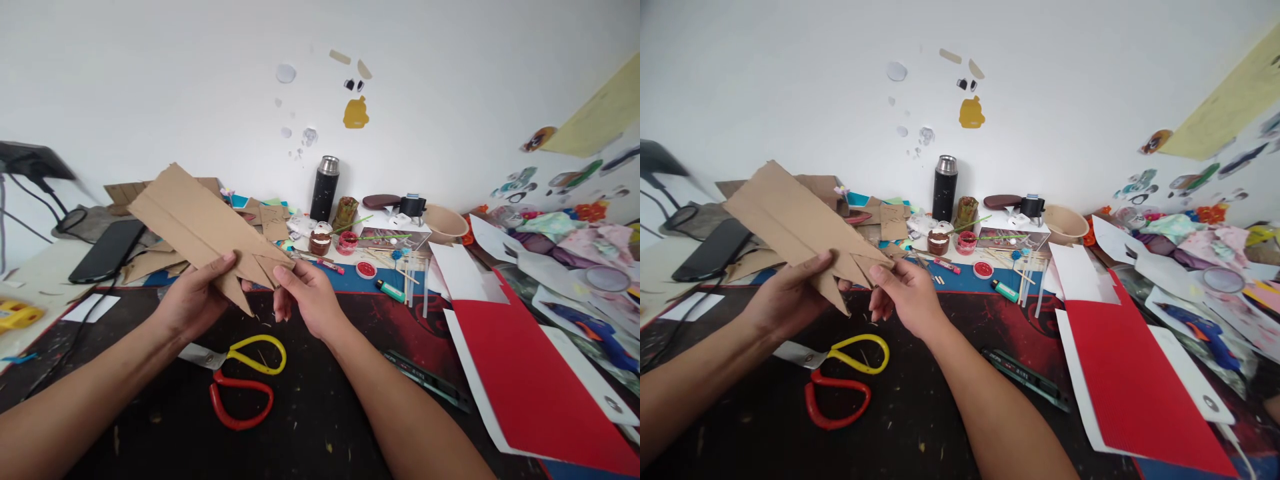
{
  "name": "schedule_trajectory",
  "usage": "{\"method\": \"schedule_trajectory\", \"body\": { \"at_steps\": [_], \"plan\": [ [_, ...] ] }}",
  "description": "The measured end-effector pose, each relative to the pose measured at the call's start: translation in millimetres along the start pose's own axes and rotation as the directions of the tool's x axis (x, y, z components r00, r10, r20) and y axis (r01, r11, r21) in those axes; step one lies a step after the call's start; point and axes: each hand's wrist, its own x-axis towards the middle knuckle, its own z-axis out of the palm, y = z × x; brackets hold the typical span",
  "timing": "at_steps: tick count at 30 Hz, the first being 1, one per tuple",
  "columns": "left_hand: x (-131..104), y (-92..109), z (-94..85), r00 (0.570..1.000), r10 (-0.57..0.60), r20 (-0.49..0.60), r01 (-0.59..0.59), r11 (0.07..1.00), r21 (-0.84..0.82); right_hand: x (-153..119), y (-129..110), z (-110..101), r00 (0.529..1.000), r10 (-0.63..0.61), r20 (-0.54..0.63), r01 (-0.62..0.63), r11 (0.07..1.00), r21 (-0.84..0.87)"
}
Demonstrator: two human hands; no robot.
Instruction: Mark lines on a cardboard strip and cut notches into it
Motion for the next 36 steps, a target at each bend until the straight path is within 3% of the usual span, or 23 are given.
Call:
{"method": "schedule_trajectory", "body": {
  "at_steps": [7, 15, 27, 33, 36],
  "plan": [
    [-1, 2, 0.7, 0.999, 0.053, -0.002, -0.052, 0.995, 0.09, 1, 0, -1, 0.999, -0.047, -0.014, 0.047, 0.998, -0.031],
    [-3, -1, -2.3, 0.997, -0.021, 0.068, 0.015, 0.995, 0.1, 0, 1, 1, 0.999, -0.02, 0.038, 0.024, 0.994, -0.106],
    [-2, 1, -3.0, 0.984, -0.091, 0.152, 0.082, 0.994, 0.068, -1, 5, 4, 0.999, 0.01, 0.035, -0.009, 1.0, -0.019],
    [-2, -1, -3.1, 0.984, -0.097, 0.15, 0.086, 0.993, 0.078, 0, 8, 4, 0.998, -0.011, 0.06, 0.01, 1.0, 0.005],
    [-3, 0, -1.4, 0.993, -0.063, 0.096, 0.054, 0.995, 0.086, 1, 11, 1, 0.999, -0.003, 0.04, 0.003, 1.0, -0.017]
  ]
}}
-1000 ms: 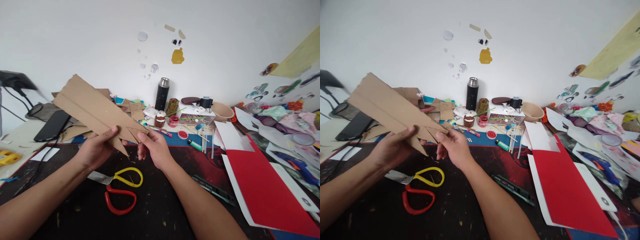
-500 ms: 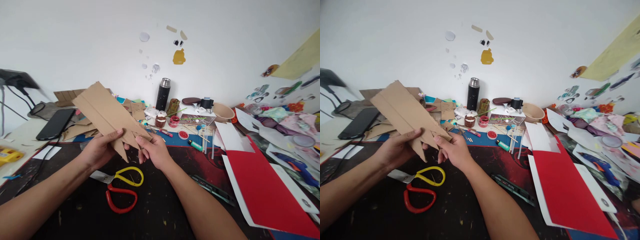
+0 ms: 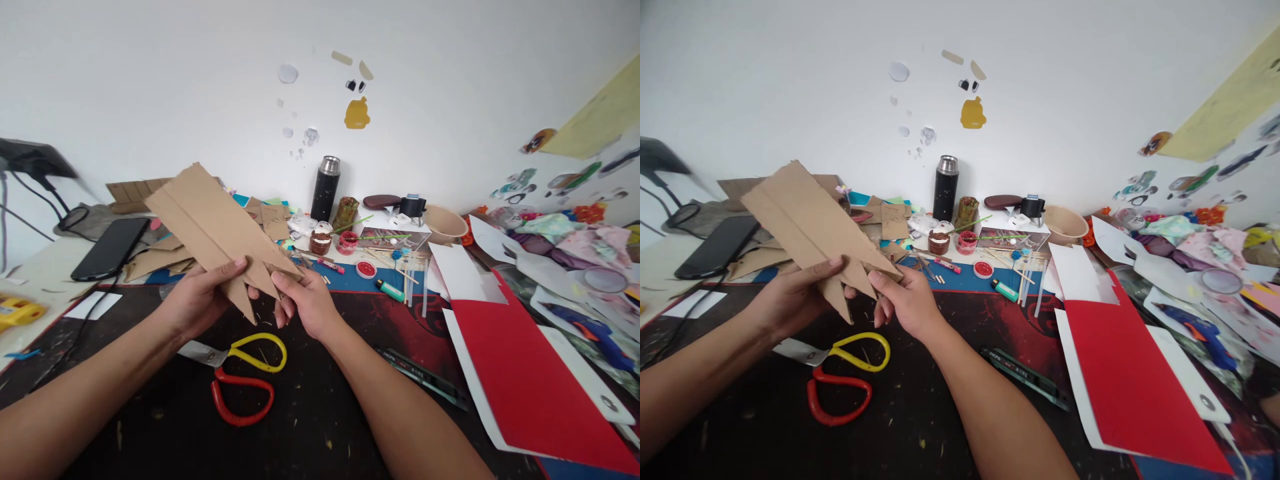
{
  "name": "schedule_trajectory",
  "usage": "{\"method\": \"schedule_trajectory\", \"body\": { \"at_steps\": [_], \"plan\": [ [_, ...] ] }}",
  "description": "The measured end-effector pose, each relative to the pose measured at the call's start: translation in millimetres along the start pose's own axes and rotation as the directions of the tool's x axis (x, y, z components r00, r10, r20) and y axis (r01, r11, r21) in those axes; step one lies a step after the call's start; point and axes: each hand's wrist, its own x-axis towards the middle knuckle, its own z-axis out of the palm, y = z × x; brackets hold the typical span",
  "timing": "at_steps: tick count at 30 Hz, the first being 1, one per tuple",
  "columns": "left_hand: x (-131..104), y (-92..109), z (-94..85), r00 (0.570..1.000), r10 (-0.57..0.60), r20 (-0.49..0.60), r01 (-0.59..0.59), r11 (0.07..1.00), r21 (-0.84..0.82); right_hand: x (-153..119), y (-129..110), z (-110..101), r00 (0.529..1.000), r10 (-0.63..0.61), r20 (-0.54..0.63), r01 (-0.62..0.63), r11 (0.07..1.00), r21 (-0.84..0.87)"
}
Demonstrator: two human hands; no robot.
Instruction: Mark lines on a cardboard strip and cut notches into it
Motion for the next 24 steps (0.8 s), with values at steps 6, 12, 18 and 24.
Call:
{"method": "schedule_trajectory", "body": {
  "at_steps": [6, 12, 18, 24],
  "plan": [
    [0.4, 1.9, 0.8, 0.998, 0.033, -0.05, -0.031, 0.999, 0.039, -0.8, 0.1, -4.5, 1.0, -0.01, 0.0, 0.01, 0.997, -0.08],
    [-0.4, 0.7, 4.1, 0.992, 0.096, -0.08, -0.085, 0.987, 0.135, 0.3, 1.4, -3.0, 0.999, 0.006, -0.051, -0.014, 0.986, -0.165],
    [-1.8, -2.1, 8.3, 0.98, 0.158, -0.124, -0.142, 0.981, 0.131, 0.9, 5.4, 0.3, 0.996, -0.011, -0.092, -0.007, 0.982, -0.191],
    [0.0, -0.9, 7.3, 0.981, 0.137, -0.137, -0.119, 0.984, 0.132, 2.4, 8.6, 3.4, 0.994, 0.009, -0.105, -0.023, 0.991, -0.13]
  ]
}}
